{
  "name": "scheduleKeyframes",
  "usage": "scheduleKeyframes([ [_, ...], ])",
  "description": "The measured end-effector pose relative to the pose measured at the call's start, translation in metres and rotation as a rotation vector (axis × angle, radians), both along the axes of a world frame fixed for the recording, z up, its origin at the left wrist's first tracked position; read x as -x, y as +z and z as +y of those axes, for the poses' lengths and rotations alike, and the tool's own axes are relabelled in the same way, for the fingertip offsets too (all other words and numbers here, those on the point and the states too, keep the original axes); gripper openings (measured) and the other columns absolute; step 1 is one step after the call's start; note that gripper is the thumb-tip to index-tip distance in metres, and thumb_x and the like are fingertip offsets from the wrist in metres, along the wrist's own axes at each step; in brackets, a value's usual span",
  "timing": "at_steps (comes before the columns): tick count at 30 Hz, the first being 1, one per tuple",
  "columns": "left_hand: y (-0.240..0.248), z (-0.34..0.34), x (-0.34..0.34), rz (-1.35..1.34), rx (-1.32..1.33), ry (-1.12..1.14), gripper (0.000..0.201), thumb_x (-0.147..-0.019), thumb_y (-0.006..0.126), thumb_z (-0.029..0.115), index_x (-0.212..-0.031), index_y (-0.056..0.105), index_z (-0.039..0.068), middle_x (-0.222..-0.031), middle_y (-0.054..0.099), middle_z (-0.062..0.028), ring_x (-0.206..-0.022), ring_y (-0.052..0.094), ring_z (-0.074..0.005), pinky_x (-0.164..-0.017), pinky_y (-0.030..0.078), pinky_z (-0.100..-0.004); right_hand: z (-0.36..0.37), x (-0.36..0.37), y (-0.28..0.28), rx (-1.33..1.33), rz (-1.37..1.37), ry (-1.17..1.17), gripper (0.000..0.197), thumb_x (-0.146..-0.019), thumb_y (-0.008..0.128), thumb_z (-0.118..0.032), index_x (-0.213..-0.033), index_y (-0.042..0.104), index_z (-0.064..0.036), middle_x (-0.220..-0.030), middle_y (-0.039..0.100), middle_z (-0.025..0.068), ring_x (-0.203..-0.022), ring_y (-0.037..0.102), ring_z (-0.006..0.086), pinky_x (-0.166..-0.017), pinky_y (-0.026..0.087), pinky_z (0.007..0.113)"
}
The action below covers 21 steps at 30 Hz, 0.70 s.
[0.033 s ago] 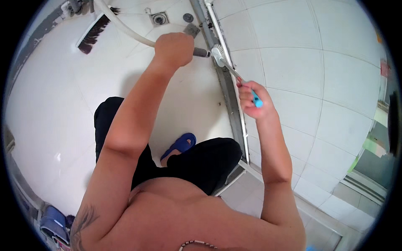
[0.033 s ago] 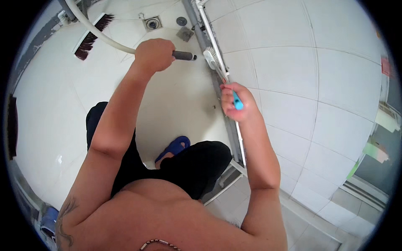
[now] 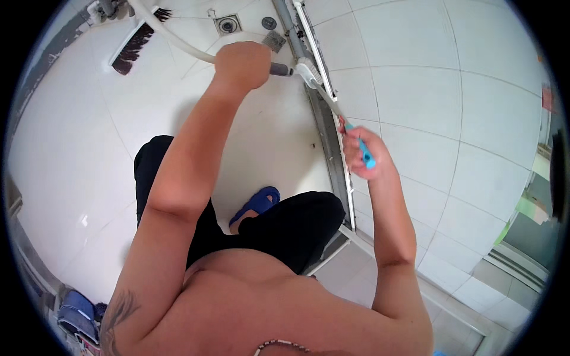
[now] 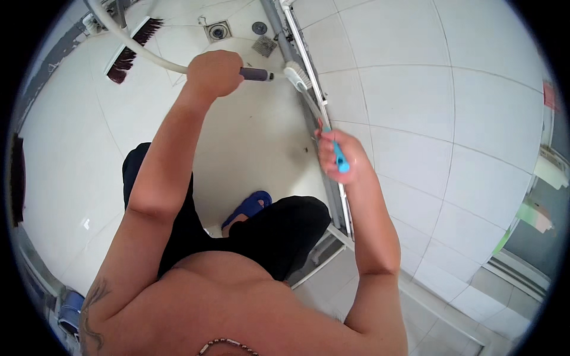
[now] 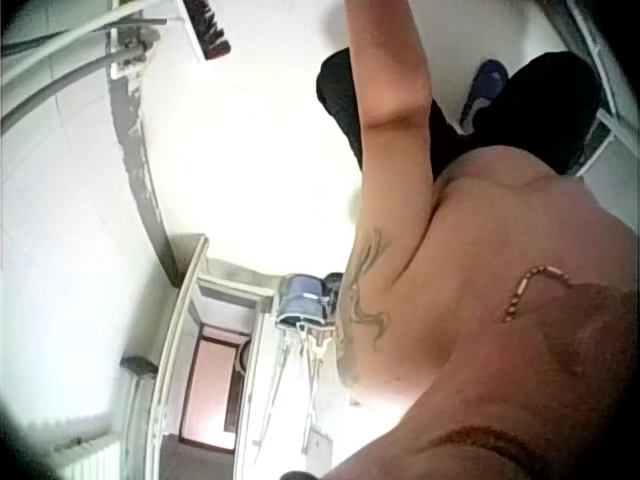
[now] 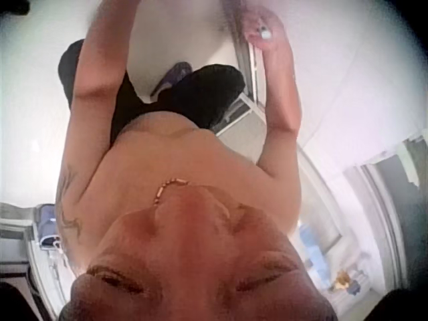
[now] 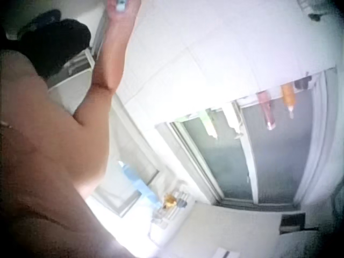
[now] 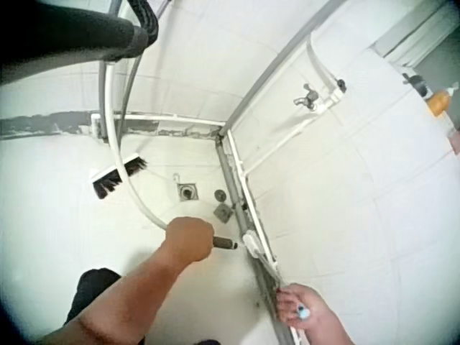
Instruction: The person sprays water on the tiled floor using a sprayer and scrubs the surface with a brush.
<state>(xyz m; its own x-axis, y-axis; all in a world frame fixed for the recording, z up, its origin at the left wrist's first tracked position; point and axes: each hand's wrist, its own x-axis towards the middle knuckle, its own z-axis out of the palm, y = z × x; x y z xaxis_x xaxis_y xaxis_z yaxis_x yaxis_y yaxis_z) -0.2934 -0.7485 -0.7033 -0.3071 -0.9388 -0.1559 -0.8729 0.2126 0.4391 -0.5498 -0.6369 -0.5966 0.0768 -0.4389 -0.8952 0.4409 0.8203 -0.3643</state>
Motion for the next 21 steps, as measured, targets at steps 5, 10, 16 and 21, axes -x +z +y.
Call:
scheduleKeyframes([
  [5, -0.012, -0.011, -0.016, -0.031, 0.02, 0.025, 0.016, -0.076, 0.062, 0.024, -0.087, 0.069, 0.014, -0.082, 0.066, -0.0069, -0.081, 0.064, -0.027, -0.069, 0.051, -0.0396, 0.064, 0.05, -0.022, 0.025, 0.459, 0.482, 0.021, -0.084, 0.052, -0.01, -0.104, 0.049, -0.0031, -0.06, 0.047, 0.0033, -0.041, 0.043, 0.0109, -0.037, 0.035, 0.023],
  [10, -0.01, -0.011, -0.001, -0.123, -0.109, -0.039, 0.017, -0.076, 0.062, 0.025, -0.088, 0.069, 0.015, -0.086, 0.067, -0.0055, -0.083, 0.063, -0.026, -0.07, 0.051, -0.0398, 0.147, 0.102, -0.05, -0.009, 0.885, 0.745, 0.027, -0.087, 0.053, -0.014, -0.11, 0.046, -0.0019, -0.062, 0.049, 0.0052, -0.044, 0.045, 0.012, -0.04, 0.037, 0.027],
  [16, -0.02, -0.009, 0.016, -0.188, -0.127, -0.224, 0.02, -0.077, 0.062, 0.027, -0.094, 0.069, 0.019, -0.09, 0.067, -0.0041, -0.087, 0.062, -0.0253, -0.073, 0.051, -0.0387, 0.274, 0.107, -0.075, -0.32, 0.763, 0.421, 0.018, -0.087, 0.056, -0.017, -0.094, 0.049, -0.0029, -0.06, 0.047, 0.0043, -0.044, 0.044, 0.013, -0.038, 0.033, 0.029],
  [21, -0.012, -0.004, 0.033, -0.185, -0.152, -0.282, 0.027, -0.079, 0.061, 0.029, -0.101, 0.068, 0.016, -0.1, 0.065, -0.0048, -0.096, 0.06, -0.0271, -0.08, 0.049, -0.0415, 0.368, 0.133, -0.1, -0.552, 0.636, 0.016, 0.011, -0.084, 0.054, -0.011, -0.08, 0.053, -0.0015, -0.063, 0.049, 0.0084, -0.041, 0.044, 0.0191, -0.037, 0.035, 0.035],
])
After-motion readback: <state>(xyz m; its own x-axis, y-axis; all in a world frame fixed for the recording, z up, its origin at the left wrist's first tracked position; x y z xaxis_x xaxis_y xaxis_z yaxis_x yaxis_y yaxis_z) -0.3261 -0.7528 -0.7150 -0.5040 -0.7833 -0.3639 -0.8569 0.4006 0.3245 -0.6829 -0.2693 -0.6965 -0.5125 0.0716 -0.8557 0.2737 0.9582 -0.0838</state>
